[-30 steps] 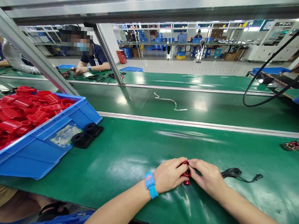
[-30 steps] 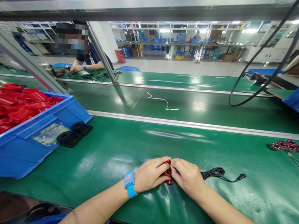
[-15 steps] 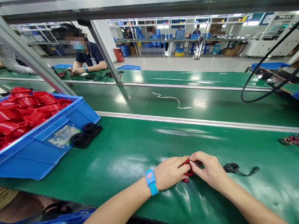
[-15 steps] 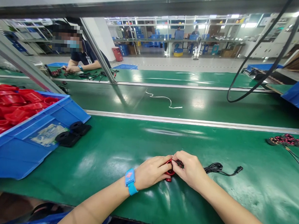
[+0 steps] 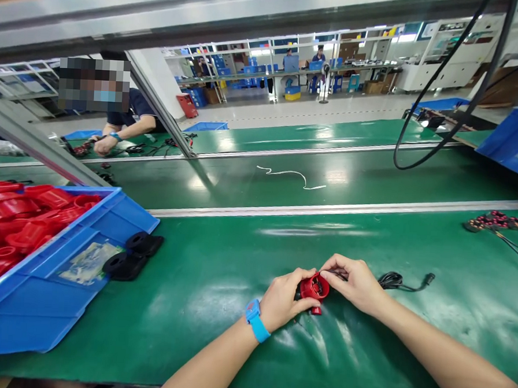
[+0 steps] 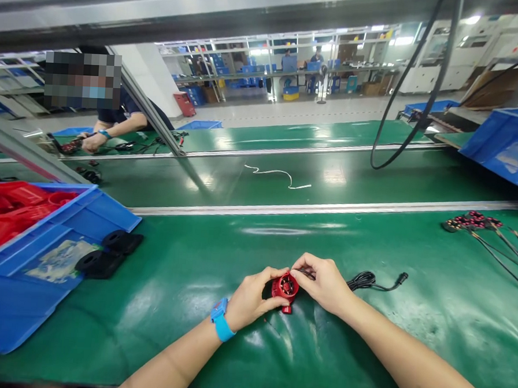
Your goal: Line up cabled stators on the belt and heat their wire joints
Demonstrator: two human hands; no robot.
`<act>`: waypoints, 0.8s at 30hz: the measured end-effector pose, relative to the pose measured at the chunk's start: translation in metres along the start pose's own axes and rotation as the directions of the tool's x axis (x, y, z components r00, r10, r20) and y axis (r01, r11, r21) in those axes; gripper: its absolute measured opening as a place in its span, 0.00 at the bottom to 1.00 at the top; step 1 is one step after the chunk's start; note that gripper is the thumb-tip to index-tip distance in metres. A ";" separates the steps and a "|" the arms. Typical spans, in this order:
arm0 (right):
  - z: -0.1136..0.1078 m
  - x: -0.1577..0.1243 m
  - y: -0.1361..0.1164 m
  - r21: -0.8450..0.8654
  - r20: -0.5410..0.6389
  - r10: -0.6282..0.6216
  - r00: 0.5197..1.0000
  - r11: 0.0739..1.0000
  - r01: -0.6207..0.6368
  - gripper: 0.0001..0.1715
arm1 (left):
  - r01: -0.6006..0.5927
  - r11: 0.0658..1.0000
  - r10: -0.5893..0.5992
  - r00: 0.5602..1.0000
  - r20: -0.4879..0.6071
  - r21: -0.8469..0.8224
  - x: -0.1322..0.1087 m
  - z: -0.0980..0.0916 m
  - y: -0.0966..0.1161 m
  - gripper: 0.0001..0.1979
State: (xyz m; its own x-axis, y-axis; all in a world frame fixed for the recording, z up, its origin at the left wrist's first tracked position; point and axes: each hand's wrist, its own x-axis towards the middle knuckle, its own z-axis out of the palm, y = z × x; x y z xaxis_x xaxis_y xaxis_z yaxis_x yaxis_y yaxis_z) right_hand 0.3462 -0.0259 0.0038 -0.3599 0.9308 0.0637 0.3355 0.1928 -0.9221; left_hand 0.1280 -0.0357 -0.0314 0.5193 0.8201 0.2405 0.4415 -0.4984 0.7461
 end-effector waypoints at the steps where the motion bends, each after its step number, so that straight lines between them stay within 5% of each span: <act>1: 0.000 0.000 -0.001 -0.017 0.003 -0.009 1.000 1.000 0.009 0.12 | -0.011 1.000 0.011 1.000 -0.001 0.007 0.000 0.000 0.000 0.28; 16: -0.002 -0.002 -0.005 -0.304 0.081 -0.095 0.992 0.946 0.115 0.10 | -0.227 0.967 0.233 0.972 -0.037 0.119 -0.002 0.005 -0.004 0.26; 24: 0.003 -0.005 -0.002 -0.152 0.018 -0.117 0.993 0.981 0.119 0.09 | -0.328 0.929 0.338 0.941 -0.031 0.171 -0.003 -0.001 -0.005 0.16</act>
State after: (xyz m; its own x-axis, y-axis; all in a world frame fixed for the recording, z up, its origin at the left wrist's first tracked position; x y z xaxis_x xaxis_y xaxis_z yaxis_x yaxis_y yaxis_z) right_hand 0.3443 -0.0321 0.0039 -0.4122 0.8961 0.1646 0.4188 0.3468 -0.8392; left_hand 0.1241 -0.0353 -0.0352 0.6150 0.6117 0.4976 0.3650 -0.7802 0.5080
